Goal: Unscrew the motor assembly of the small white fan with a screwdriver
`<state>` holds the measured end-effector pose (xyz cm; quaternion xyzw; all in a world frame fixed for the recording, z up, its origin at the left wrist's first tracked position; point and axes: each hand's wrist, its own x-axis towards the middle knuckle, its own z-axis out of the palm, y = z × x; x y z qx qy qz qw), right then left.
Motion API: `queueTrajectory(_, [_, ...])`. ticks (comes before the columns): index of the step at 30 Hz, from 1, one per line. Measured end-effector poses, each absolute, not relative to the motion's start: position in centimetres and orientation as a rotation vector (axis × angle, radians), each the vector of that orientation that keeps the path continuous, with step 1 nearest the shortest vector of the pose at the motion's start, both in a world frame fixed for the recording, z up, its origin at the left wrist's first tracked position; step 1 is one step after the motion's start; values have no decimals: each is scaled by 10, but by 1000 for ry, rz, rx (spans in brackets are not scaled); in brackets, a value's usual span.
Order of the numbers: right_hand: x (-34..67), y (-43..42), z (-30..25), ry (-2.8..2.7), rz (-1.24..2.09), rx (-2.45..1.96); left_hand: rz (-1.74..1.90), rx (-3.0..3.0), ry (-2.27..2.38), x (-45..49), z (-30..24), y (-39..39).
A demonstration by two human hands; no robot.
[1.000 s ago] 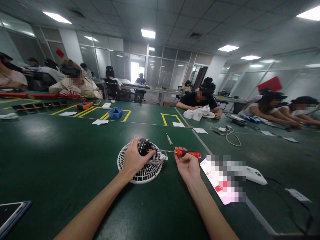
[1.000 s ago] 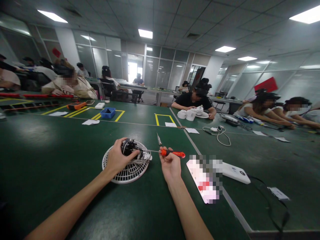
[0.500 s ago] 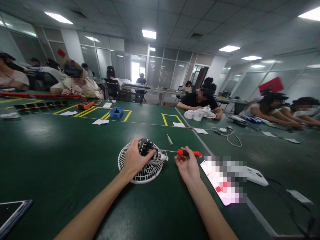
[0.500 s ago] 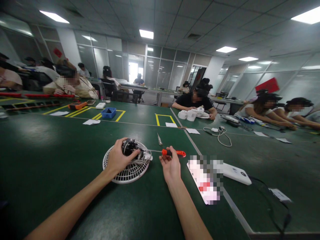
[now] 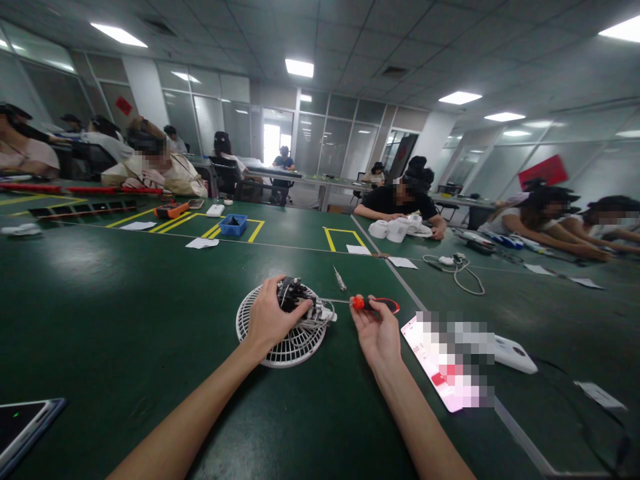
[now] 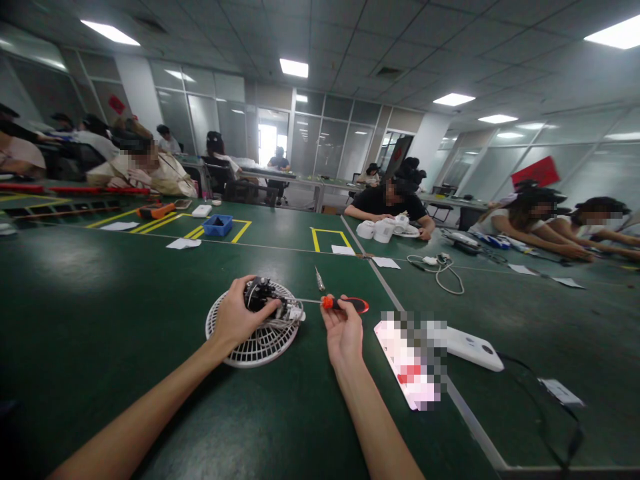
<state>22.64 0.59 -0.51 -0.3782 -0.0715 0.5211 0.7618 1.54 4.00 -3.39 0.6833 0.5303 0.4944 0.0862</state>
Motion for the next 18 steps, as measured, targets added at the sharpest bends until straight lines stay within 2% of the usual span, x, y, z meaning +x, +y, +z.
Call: queueTrajectory(18, [224, 7, -11, -245, 1065, -982, 1448, 2030, 1593, 17, -32, 39])
